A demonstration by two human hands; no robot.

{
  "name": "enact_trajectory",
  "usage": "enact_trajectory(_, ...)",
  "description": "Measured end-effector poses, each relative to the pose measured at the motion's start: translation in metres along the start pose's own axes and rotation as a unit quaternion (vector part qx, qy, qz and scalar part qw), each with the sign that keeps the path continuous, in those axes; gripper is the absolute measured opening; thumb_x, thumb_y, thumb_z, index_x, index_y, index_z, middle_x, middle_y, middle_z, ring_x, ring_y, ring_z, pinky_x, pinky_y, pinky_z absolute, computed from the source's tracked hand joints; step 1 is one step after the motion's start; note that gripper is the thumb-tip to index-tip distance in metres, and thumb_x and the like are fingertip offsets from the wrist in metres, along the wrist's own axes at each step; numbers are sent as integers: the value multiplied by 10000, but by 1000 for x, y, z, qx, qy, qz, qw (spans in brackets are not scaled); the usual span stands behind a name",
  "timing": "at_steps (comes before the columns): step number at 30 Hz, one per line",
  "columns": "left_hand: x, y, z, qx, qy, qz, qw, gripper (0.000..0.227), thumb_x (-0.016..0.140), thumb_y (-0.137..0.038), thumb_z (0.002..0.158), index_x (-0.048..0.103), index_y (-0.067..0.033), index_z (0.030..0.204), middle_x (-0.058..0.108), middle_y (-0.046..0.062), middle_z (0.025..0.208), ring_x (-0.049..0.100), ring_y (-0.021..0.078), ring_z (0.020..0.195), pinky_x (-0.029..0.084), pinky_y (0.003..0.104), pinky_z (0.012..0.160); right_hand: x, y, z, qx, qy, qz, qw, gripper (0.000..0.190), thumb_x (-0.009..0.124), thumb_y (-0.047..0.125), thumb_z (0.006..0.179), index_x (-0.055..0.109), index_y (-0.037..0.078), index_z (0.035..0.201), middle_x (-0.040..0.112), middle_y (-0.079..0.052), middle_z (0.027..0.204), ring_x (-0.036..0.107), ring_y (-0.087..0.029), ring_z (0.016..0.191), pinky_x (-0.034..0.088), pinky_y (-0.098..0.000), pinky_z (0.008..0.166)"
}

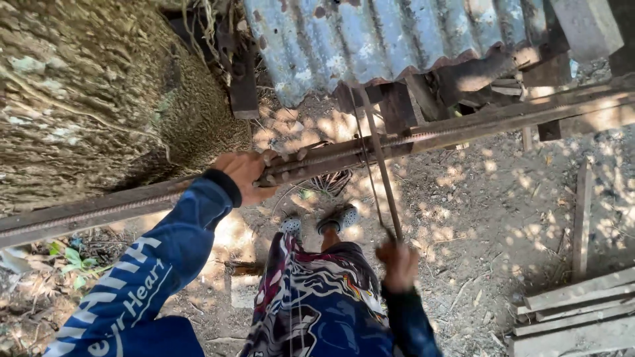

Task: Cutting a piece of rebar with a handheld hacksaw.

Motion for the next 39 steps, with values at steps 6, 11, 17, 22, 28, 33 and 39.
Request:
enact_trajectory(6,12,1,-6,-14,9,4,1000,789,645,-641,798,556,-118,1382,727,161,879,714,328,783,562,480,775,90,81,70,-117,25,-85,989,629,371,508,1097,396,108,611,400,0,527,400,-131,424,383,-316,410)
enact_trajectory(11,21,9,7,1,-24,29,999,752,660,-680,796,609,-94,1266,722,179,909,701,335,823,559,484,783,55,86,10,-99,17,-141,985,630,305,542,1080,401,130,613,370,6,516,334,-122,426,328,-313,429)
enact_trajectory(17,1,-2,-8,-12,5,-26,1000,687,655,-585,804,587,-116,1301,699,136,924,699,284,735,599,465,720,-19,79,-95,-45,-11,-153,987,731,350,612,1056,531,23,661,514,-90,559,462,-181,502,389,-349,504)
enact_trajectory(22,-11,-3,-11,-6,-13,-30,999,819,681,-583,775,503,-119,1426,708,166,917,697,339,747,596,489,700,16,45,5,-39,-5,-119,992,629,433,522,1076,524,-2,740,545,-101,651,458,-171,563,430,-345,532)
enact_trajectory(28,1,2,-3,-8,-34,2,999,595,682,-654,786,744,-74,905,751,176,927,718,333,802,566,468,801,76,71,58,-129,45,-81,987,579,406,388,1141,425,67,659,402,-34,579,393,-151,512,403,-316,518)
enact_trajectory(33,7,6,0,-9,-57,-6,998,572,690,-650,763,743,-92,877,744,168,873,723,340,788,574,469,770,1,65,-61,-89,15,-109,990,545,388,381,1080,521,10,703,518,-70,602,445,-160,531,415,-319,517)
enact_trajectory(39,-9,0,-5,31,-120,-38,992,559,714,-613,718,770,-122,980,732,166,874,715,359,779,563,494,723,-41,24,-79,-32,2,-124,992,706,420,547,1085,520,8,639,538,-101,552,437,-173,474,362,-333,512)
Point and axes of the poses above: each hand's wrist, its own z-axis towards the middle knuckle, its own x-axis out of the palm, y = z × x, the point moved 10 cm from there along z, towards the middle knuckle
